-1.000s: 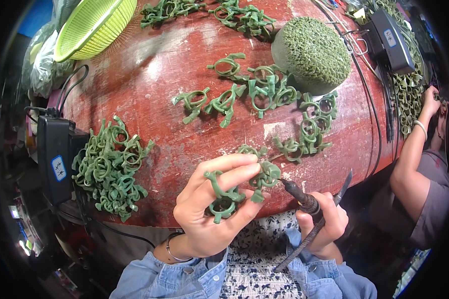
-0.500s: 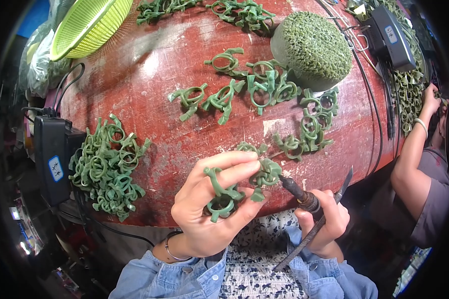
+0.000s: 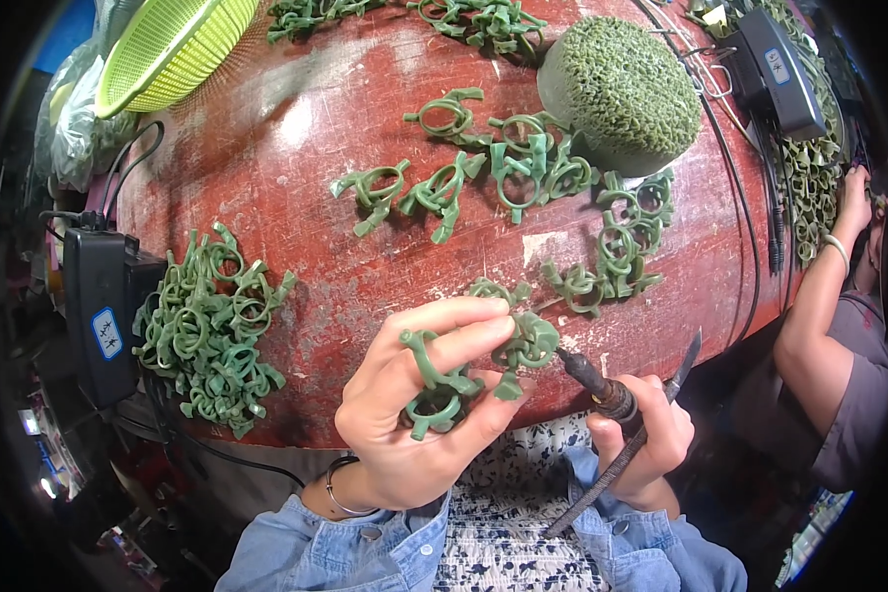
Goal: Using a heated soldering tool to fuse and manipulate green wax loops together on a work table.
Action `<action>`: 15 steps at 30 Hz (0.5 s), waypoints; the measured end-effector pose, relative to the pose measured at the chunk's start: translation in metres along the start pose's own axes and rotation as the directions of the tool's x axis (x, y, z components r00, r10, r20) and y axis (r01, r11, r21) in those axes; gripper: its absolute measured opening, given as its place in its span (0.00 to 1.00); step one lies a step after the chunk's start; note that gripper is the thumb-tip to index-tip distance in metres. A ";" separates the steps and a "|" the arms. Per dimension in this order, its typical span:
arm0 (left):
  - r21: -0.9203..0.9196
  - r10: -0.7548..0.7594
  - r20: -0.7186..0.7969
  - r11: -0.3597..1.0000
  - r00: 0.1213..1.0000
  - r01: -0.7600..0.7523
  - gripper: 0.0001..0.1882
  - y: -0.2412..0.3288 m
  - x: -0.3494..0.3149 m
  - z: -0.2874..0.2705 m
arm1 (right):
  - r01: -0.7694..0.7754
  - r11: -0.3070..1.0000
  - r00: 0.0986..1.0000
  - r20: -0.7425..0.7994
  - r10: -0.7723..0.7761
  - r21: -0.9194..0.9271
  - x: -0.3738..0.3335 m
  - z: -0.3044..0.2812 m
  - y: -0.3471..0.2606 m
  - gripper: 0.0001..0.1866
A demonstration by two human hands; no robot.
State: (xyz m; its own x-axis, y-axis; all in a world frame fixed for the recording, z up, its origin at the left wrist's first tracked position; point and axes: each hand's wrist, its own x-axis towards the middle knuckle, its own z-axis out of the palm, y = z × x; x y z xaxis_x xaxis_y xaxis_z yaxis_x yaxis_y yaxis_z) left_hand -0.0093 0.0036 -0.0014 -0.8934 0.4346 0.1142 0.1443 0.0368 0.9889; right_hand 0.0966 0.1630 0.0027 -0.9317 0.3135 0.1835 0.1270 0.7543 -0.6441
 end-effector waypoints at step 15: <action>-0.006 -0.006 -0.010 1.000 1.000 0.006 0.19 0.000 -0.001 0.001 | 0.024 1.000 1.000 0.004 -0.024 -0.008 -0.002 -0.001 0.005 0.22</action>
State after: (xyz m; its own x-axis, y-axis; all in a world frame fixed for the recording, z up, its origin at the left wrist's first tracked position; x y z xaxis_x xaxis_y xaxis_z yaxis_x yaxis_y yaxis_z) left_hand -0.0083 0.0042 -0.0020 -0.8984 0.4252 0.1095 0.1369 0.0343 0.9900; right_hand 0.0995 0.1667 0.0000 -0.9357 0.2932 0.1962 0.1071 0.7660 -0.6338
